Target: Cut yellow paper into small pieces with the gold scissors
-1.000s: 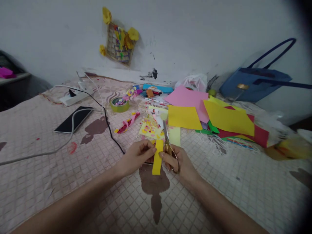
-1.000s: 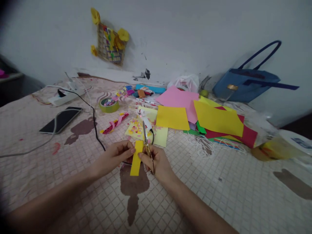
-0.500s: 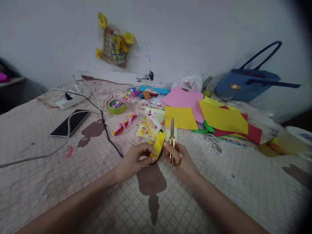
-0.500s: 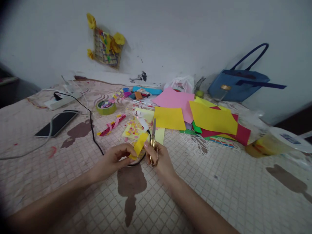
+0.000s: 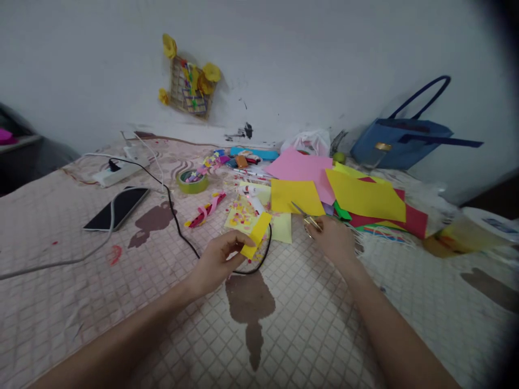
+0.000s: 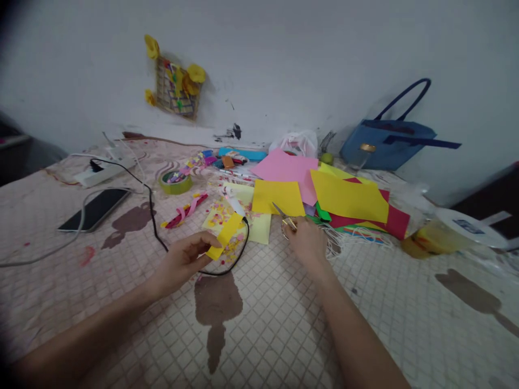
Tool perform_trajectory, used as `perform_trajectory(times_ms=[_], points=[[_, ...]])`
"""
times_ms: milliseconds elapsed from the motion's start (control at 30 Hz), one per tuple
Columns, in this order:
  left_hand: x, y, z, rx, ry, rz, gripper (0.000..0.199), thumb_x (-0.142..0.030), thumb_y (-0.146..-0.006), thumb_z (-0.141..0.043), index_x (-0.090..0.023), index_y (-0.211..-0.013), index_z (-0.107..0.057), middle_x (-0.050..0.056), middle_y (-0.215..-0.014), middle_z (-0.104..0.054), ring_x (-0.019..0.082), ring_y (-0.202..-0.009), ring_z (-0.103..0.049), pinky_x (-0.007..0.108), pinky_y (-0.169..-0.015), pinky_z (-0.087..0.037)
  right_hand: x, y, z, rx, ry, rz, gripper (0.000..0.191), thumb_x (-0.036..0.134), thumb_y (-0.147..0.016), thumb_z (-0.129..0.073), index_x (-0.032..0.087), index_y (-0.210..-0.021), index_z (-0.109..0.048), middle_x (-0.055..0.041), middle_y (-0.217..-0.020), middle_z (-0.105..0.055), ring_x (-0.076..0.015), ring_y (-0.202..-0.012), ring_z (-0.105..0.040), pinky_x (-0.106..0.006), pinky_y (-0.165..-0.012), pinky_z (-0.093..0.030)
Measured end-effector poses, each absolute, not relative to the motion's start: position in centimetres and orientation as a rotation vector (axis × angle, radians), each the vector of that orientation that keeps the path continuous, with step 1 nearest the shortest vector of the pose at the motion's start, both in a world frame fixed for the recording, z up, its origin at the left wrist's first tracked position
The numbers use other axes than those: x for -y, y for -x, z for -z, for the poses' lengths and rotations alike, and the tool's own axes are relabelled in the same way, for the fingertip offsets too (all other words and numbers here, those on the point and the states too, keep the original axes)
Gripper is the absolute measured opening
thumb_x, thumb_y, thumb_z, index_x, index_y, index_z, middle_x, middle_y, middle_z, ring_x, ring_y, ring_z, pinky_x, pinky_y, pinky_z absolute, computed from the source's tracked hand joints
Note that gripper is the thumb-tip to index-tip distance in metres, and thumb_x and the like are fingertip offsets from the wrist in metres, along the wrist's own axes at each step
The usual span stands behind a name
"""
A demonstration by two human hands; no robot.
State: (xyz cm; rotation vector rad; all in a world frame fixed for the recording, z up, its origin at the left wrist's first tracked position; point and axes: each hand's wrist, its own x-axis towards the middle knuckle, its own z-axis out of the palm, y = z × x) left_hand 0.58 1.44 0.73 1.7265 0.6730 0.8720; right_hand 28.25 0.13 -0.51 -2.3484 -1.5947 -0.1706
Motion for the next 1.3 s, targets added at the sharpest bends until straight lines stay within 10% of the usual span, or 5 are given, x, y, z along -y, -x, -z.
perform_trajectory(times_ms=[500, 700, 867, 1300], points=[[-1.2, -0.4, -0.4, -0.640, -1.735, -0.924, 0.009, -0.018, -0.080, -0.056, -0.013, -0.087, -0.060, 0.006, -0.084, -0.059, 0.013, -0.079, -0.056, 0.025, -0.072, -0.044, -0.3, -27.6, 1.2, 1.472, 2.033, -0.192, 0.024, 0.039, -0.072, -0.058, 0.016, -0.077, -0.061, -0.0084, -0.070, -0.063, -0.0223, -0.066, -0.056, -0.029, -0.055, -0.033], [-1.0, -0.7, -0.5, -0.615, -1.663, -0.924, 0.008, -0.020, -0.078, -0.059, -0.013, -0.082, -0.059, 0.005, -0.083, -0.059, 0.013, -0.080, -0.054, 0.024, -0.072, -0.043, 1.1, -22.3, 1.0, 1.423, 1.660, -0.663, 0.047, 0.053, -0.086, -0.032, 0.014, -0.078, -0.058, 0.0010, -0.052, -0.047, -0.0117, -0.045, -0.043, -0.024, -0.044, -0.033], [-0.8, -0.8, -0.9, -0.612, -1.647, -0.811, 0.010, -0.021, -0.078, -0.058, -0.012, -0.075, -0.058, 0.001, -0.074, -0.055, 0.010, -0.070, -0.049, 0.021, -0.065, -0.039, 2.8, -18.1, 0.4, 1.084, 1.152, -1.255, 0.027, 0.038, -0.074, -0.063, 0.018, -0.064, -0.047, 0.0044, -0.055, -0.042, -0.0085, -0.049, -0.037, -0.022, -0.045, -0.028], [-0.9, -1.3, 0.0, -0.661, -1.159, -0.697, 0.026, -0.028, -0.066, -0.071, -0.011, -0.072, -0.052, 0.000, -0.072, -0.058, 0.009, -0.065, -0.052, 0.021, -0.062, -0.040, 4.0, -16.7, 0.7, 1.052, 1.128, -1.281, 0.024, 0.033, -0.076, -0.061, 0.018, -0.063, -0.047, 0.0057, -0.053, -0.043, -0.0077, -0.047, -0.035, -0.022, -0.045, -0.024]])
